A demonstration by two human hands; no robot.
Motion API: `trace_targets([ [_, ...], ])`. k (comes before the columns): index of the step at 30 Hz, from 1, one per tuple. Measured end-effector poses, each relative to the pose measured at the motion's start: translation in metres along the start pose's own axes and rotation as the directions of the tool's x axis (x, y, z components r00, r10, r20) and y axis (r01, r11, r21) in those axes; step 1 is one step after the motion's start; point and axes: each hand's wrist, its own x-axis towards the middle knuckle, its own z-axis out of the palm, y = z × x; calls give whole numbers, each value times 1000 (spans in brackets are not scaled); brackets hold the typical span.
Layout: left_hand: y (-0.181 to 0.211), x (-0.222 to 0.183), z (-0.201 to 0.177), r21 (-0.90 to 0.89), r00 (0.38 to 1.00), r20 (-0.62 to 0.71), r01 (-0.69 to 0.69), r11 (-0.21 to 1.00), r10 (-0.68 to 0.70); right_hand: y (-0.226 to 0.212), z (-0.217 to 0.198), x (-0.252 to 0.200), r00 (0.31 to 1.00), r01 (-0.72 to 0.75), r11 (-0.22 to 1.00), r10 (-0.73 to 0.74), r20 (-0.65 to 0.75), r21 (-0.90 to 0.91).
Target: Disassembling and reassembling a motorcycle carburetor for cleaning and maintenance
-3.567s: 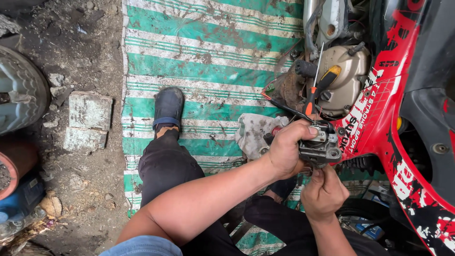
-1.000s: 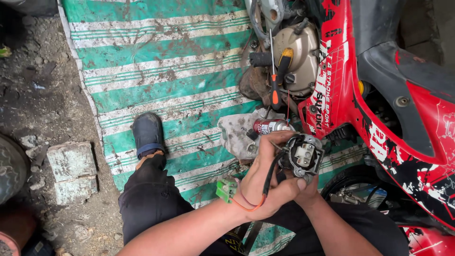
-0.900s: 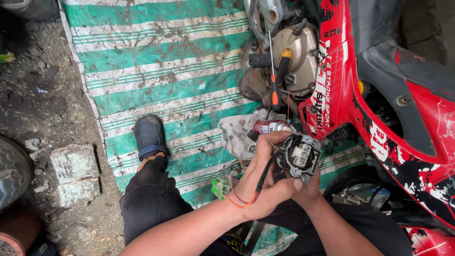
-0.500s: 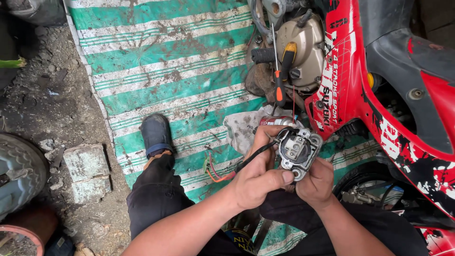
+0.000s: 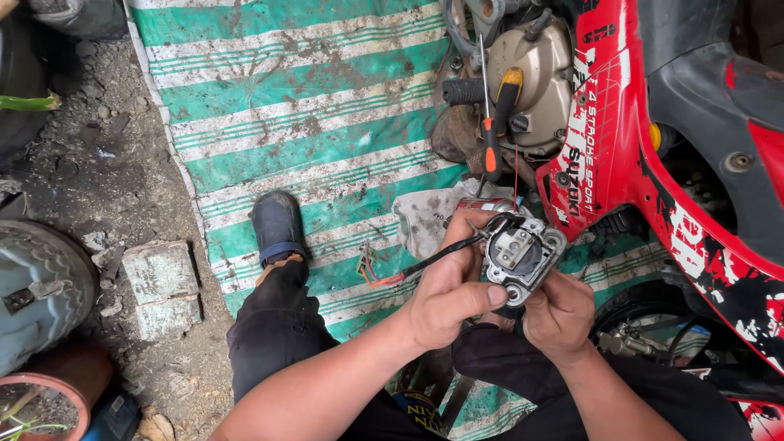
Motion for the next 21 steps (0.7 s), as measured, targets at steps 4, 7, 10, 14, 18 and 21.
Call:
trace_targets([
  [4,-10,2,-5,-64,999,-32,-29,998,27,2,-2,-2,999,-40,998,41,-3,39],
  [7,-14,2,-5,-104,997,-72,-39,994,32,14,-6,-12,998,-65,996,64,16,69],
  [10,-38,1,-21,-142,993,-116,-44,989,28,-3,6,-5,993,-118,984,114,34,137],
  [14,-46,11,-24,-248,986,-160,-86,965,47,4,10,-21,956,-291,881,284,75,373],
  [18,-48,10,-25,-275,980,-199,-58,960,2,15,25,-23,939,-298,741,341,45,601],
  [21,-57,9,-30,-263,964,-264,-70,962,-2,17,32,-29,922,-319,716,385,30,621],
])
